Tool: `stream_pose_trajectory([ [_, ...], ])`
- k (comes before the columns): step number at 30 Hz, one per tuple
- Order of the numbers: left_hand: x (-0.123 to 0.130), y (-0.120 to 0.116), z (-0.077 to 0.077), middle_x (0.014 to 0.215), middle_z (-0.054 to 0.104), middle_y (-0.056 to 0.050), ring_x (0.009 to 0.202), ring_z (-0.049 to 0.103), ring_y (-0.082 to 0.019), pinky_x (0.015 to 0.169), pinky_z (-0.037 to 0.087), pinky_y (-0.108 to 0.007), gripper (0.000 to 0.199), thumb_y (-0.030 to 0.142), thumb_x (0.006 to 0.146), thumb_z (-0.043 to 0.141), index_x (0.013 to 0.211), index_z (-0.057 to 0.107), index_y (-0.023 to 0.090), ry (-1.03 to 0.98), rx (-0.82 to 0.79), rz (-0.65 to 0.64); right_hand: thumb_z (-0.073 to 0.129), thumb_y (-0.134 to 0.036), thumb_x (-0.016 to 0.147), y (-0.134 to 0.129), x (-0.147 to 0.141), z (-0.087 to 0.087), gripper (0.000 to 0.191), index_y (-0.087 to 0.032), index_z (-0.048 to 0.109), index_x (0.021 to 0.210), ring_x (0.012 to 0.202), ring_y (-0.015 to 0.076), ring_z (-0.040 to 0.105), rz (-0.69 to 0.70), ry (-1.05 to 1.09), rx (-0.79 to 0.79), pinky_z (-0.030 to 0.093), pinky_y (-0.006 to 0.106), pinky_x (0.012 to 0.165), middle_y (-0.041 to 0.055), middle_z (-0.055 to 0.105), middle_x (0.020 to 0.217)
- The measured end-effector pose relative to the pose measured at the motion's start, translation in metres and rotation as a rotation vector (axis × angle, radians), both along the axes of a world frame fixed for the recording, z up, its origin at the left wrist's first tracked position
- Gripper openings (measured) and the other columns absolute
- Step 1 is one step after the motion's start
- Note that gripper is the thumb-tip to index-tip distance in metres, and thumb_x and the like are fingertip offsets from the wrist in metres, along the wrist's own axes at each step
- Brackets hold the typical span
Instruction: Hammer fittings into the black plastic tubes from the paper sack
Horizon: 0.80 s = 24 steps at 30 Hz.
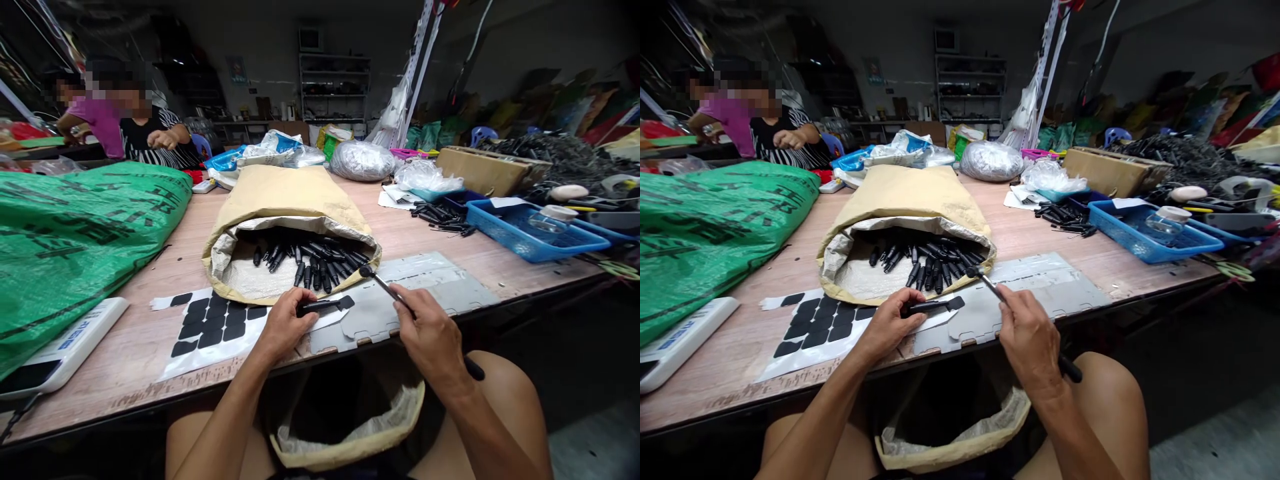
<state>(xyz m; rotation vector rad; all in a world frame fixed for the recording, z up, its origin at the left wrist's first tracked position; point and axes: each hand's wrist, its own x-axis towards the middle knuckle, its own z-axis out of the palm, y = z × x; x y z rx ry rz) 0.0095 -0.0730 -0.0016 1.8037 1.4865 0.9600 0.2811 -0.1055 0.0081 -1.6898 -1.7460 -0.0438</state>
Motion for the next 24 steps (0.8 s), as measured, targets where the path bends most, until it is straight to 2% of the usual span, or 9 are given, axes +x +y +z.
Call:
stream_pose_trajectory([
  [4, 0.0, -0.001, 0.001, 0.1, 0.069, -0.001, 0.094, 0.062, -0.021, 0.082, 0.047, -0.032, 0.022, 0.022, 0.075, 0.068, 0.098, 0.068, 0.023, -0.023, -0.03, 0.006, 0.05, -0.021, 0.096, 0.026, 0.024, -0.008, 0.037, -0.026, 0.071, 0.125, 0.095, 0.0221, 0.058, -0.184, -0.127, -0.028, 0.041, 0.033, 0.078, 0.0066, 0.069, 0.104],
  [7, 0.0, -0.001, 0.003, 0.098, 0.069, -0.001, 0.095, 0.062, -0.022, 0.085, 0.047, -0.032, 0.02, 0.025, 0.076, 0.071, 0.096, 0.069, 0.024, -0.013, -0.028, -0.001, 0.053, -0.019, 0.094, 0.04, 0.03, -0.013, 0.034, -0.023, 0.074, 0.121, 0.087, 0.0206, 0.054, -0.247, -0.183, -0.035, 0.033, 0.034, 0.074, 0.0079, 0.069, 0.101],
  [13, 0.0, -0.001, 0.006, 0.099, 0.07, -0.002, 0.097, 0.062, -0.023, 0.089, 0.047, -0.035, 0.019, 0.031, 0.079, 0.072, 0.096, 0.07, 0.024, 0.014, -0.026, -0.008, 0.056, -0.015, 0.092, 0.051, 0.027, -0.023, 0.033, -0.025, 0.075, 0.118, 0.085, 0.0192, 0.048, -0.278, -0.215, 0.005, 0.024, 0.034, 0.073, 0.0079, 0.068, 0.096],
  [19, 0.0, -0.001, 0.005, 0.099, 0.07, -0.002, 0.096, 0.062, -0.023, 0.088, 0.047, -0.034, 0.019, 0.034, 0.08, 0.073, 0.097, 0.071, 0.024, 0.021, -0.033, -0.008, 0.053, -0.018, 0.094, 0.049, 0.024, -0.029, 0.033, -0.025, 0.074, 0.119, 0.089, 0.0222, 0.046, -0.295, -0.215, 0.057, 0.025, 0.035, 0.071, 0.0095, 0.067, 0.098],
  [24, -0.001, 0.0, 0.004, 0.098, 0.069, -0.002, 0.095, 0.062, -0.022, 0.088, 0.047, -0.033, 0.019, 0.033, 0.08, 0.073, 0.097, 0.071, 0.024, 0.003, -0.033, -0.014, 0.052, -0.017, 0.095, 0.051, 0.025, -0.027, 0.035, -0.026, 0.075, 0.119, 0.092, 0.023, 0.049, -0.298, -0.201, 0.016, 0.027, 0.035, 0.072, 0.0091, 0.066, 0.1],
])
